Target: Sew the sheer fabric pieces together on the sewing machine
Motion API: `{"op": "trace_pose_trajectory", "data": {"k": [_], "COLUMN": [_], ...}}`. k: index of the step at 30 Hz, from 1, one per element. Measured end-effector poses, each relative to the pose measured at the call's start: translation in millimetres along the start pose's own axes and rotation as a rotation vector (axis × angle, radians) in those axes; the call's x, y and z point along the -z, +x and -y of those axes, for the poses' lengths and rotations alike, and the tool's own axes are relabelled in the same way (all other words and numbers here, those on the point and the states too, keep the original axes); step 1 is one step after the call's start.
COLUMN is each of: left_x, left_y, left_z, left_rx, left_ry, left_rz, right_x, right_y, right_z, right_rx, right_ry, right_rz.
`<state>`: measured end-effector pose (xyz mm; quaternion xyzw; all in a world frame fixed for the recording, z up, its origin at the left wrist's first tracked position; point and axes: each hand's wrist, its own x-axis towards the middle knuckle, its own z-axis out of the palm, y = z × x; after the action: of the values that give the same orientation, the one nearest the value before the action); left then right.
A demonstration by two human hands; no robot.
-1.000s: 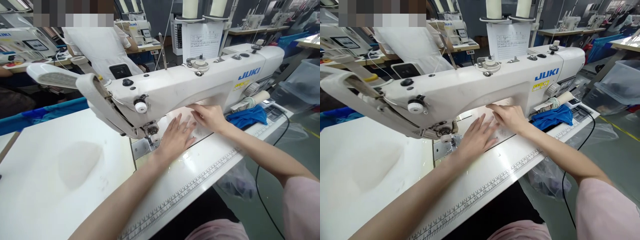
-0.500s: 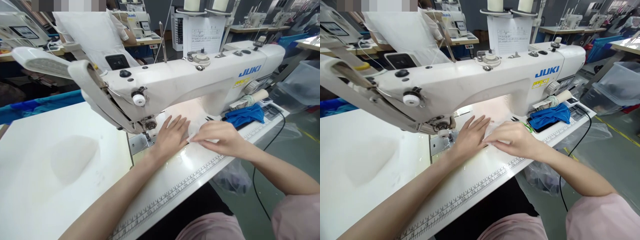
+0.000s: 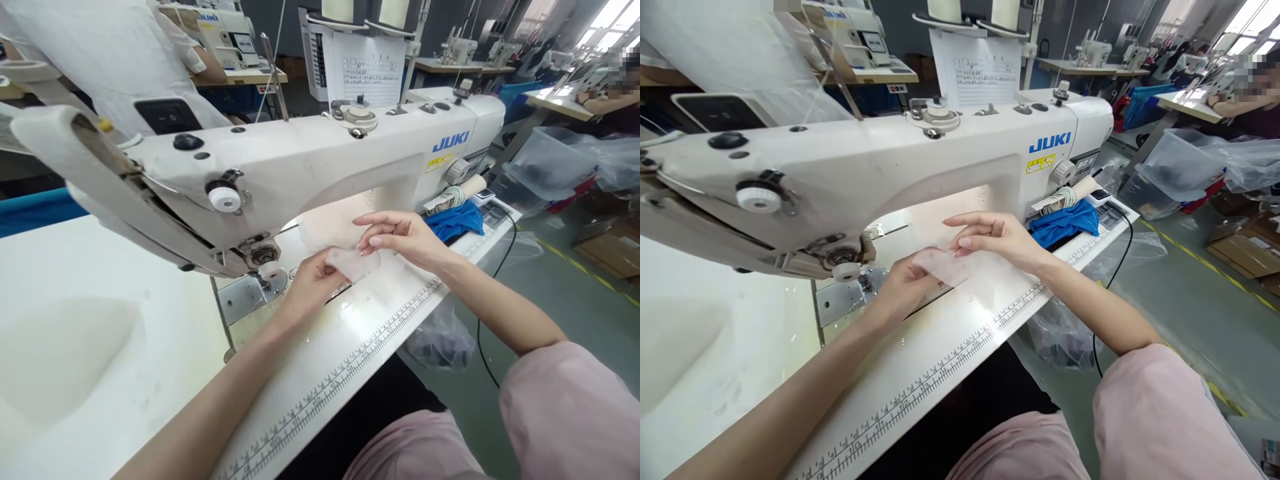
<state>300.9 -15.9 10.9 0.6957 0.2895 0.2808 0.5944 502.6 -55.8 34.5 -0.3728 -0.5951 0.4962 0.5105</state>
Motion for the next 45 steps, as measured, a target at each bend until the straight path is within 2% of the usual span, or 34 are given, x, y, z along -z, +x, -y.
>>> {"op": "trace_pose_trajectory", "data": {"k": [3, 5, 8, 11, 15, 16, 18, 20, 22, 24, 26, 30, 32, 35, 40, 42, 43, 45], "left_x": [-0.6, -2.8, -7.0, -9.1, -2.6, 0.7, 8.2, 14.9, 19.2, 21.1, 21.6, 23.6, 26.3, 30.9, 34.1, 32.9, 31.9, 29.4], "left_y": [-10, -17, -25, -30, -46, -52, -68, -81, -91, -95, -96, -99, -102, -105, -106, -105, -104, -103], "left_z": [-8, -12, -14, -11, -8, -8, -7, -6, -5, -4, -4, -3, -1, 2, -3, -6, -8, -11], "left_rx": [0.045, 0.107, 0.18, 0.1, 0.022, 0.032, 0.066, 0.088, 0.085, 0.067, 0.047, 0.057, 0.064, 0.043, 0.084, 0.142, 0.168, 0.184], "left_ry": [0.02, 0.013, 0.124, 0.312, 0.4, 0.408, 0.419, 0.425, 0.43, 0.43, 0.429, 0.434, 0.415, 0.355, 0.268, 0.235, 0.226, 0.223], "left_rz": [-0.052, -0.107, -0.075, 0.01, 0.02, 0.016, 0.016, 0.017, 0.021, 0.015, 0.011, 0.0, -0.014, -0.053, -0.123, -0.134, -0.136, -0.132], "right_x": [16, 25, 30, 28, 24, 24, 23, 21, 20, 18, 16, 11, 7, 3, 0, -8, -15, -34], "right_y": [-10, -18, -27, -31, -32, -32, -31, -29, -22, -9, 10, 48, 59, 56, 15, -1, -8, -16], "right_z": [-2, -5, -8, -12, -14, -14, -13, -13, -14, -16, -20, -30, -33, -31, -4, 8, 12, 15], "right_rx": [0.036, 0.005, -0.087, -0.085, -0.009, 0.011, 0.088, 0.214, 0.354, 0.438, 0.43, 0.172, 0.096, 0.103, 0.185, 0.213, 0.209, 0.055], "right_ry": [-0.279, -0.513, -0.707, -0.929, -1.051, -1.045, -1.011, -0.981, -1.035, -1.197, -1.387, -1.732, -1.791, -1.807, -1.785, -1.59, -1.426, -1.026], "right_rz": [-0.212, -0.281, -0.19, -0.068, -0.04, -0.067, -0.2, -0.371, -0.44, -0.352, -0.234, -0.147, -0.138, -0.138, -0.246, -0.283, -0.26, -0.061]}}
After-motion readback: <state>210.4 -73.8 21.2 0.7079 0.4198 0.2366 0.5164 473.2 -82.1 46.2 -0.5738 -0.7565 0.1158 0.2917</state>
